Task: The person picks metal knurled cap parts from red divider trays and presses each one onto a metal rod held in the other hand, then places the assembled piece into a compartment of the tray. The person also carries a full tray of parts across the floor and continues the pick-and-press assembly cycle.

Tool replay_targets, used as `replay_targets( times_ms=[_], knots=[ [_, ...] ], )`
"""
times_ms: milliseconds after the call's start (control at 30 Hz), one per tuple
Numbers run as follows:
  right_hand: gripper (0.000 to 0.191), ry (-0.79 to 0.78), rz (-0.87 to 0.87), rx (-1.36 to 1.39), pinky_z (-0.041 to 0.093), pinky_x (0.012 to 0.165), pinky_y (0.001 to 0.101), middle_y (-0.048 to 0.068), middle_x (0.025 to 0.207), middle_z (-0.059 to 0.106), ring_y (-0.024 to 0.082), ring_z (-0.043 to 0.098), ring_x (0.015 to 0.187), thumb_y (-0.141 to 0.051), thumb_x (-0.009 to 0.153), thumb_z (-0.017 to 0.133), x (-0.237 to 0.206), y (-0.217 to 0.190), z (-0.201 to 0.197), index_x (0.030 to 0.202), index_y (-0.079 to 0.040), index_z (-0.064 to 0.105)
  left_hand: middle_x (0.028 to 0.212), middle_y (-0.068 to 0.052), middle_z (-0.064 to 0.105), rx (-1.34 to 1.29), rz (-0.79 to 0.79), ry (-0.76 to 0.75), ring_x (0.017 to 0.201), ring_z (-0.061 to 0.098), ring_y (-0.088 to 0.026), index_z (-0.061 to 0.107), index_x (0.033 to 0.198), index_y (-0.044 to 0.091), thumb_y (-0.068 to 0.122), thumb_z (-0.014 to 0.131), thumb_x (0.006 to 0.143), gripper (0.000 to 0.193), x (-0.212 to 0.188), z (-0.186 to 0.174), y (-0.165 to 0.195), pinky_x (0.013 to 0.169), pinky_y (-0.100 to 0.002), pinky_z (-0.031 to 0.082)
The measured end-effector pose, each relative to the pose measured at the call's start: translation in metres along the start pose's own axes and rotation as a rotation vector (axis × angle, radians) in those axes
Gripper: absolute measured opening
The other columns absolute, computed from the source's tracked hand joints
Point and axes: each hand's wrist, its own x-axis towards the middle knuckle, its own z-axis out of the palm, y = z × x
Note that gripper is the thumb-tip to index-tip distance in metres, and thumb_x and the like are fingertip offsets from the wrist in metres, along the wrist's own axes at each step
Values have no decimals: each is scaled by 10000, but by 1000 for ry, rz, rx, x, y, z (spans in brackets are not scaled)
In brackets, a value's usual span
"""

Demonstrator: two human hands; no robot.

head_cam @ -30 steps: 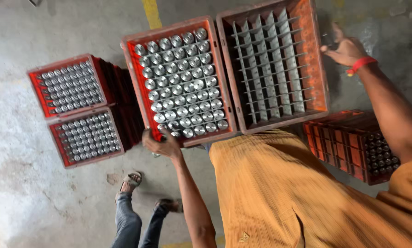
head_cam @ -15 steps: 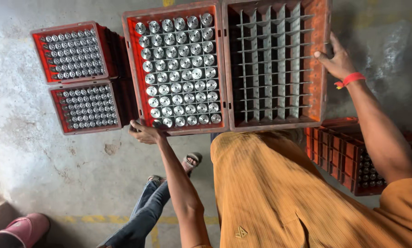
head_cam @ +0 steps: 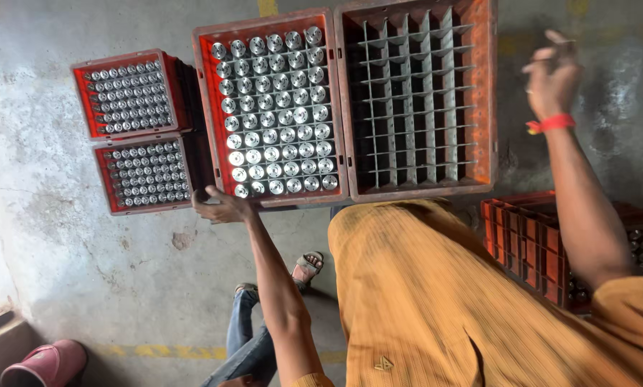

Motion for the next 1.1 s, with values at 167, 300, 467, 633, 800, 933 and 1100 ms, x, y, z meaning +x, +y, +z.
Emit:
replay_targets(
  times_ms=[167, 300, 467, 633, 800, 933, 1100],
  knots=[
    [408, 193, 431, 1215, 614, 656, 343, 128, 1034, 734, 242, 754, 866, -433, 1070, 640, -52, 6, -39, 1096, -26, 661, 1265, -140, 644, -224, 315, -406, 1100, 614, -353, 623, 1231, 21, 135, 735, 925, 345, -56, -22, -1, 868, -495, 440],
    [329, -83, 943, 1706, 623, 731, 290, 77, 948, 702, 182, 717, 876, -379, 1105, 671, -140, 27, -18, 952, -88, 676, 1225, -158, 653, -254, 715, -800, 1179, 613, -359, 640, 1195, 6, 104, 736, 909, 317, -94, -41, 9, 1007, -487, 490],
    [345, -360, 1072, 1423, 603, 620, 267, 143, 970, 688, 194, 705, 776, -359, 1116, 605, -240, 37, 61, 1035, -31, 671, 1104, -132, 646, -151, 838, -1313, 1048, 595, -347, 671, 1192, 78, 218, 748, 945, 293, -77, -35, 26, 902, -458, 510],
    [350, -456, 823, 920, 620, 745, 364, 96, 1088, 656, 254, 712, 927, -383, 1086, 505, -269, -13, 111, 1091, -44, 592, 1123, -89, 654, -78, 1097, -1551, 1064, 613, -315, 682, 1181, 130, 292, 726, 898, 329, -55, -3, 28, 899, -445, 519],
    [379, -712, 476, 1041, 548, 1075, 455, 106, 1295, 573, 269, 646, 1203, -179, 1012, 616, -274, -79, 115, 1347, -33, 517, 1132, -83, 658, -35, 1331, -1613, 1117, 625, -294, 704, 1166, 201, 276, 743, 843, 333, -64, 29, 19, 918, -445, 519],
    [518, -645, 496, 1036, 550, 1078, 447, 132, 1354, 565, 283, 653, 1227, -73, 972, 614, -284, -106, 106, 1458, -56, 435, 1262, -92, 657, -89, 1474, -1538, 1192, 611, -290, 682, 1247, 168, 240, 724, 866, 390, -73, 41, 15, 960, -425, 522],
    [562, -508, 404, 1047, 520, 900, 300, 177, 1505, 540, 148, 588, 1055, -119, 1026, 610, -304, -104, 94, 1541, -87, 387, 1288, -89, 639, -60, 1523, -1631, 1214, 611, -275, 651, 1271, 152, 165, 702, 808, 466, -82, 43, 18, 971, -408, 523]
  ],
)
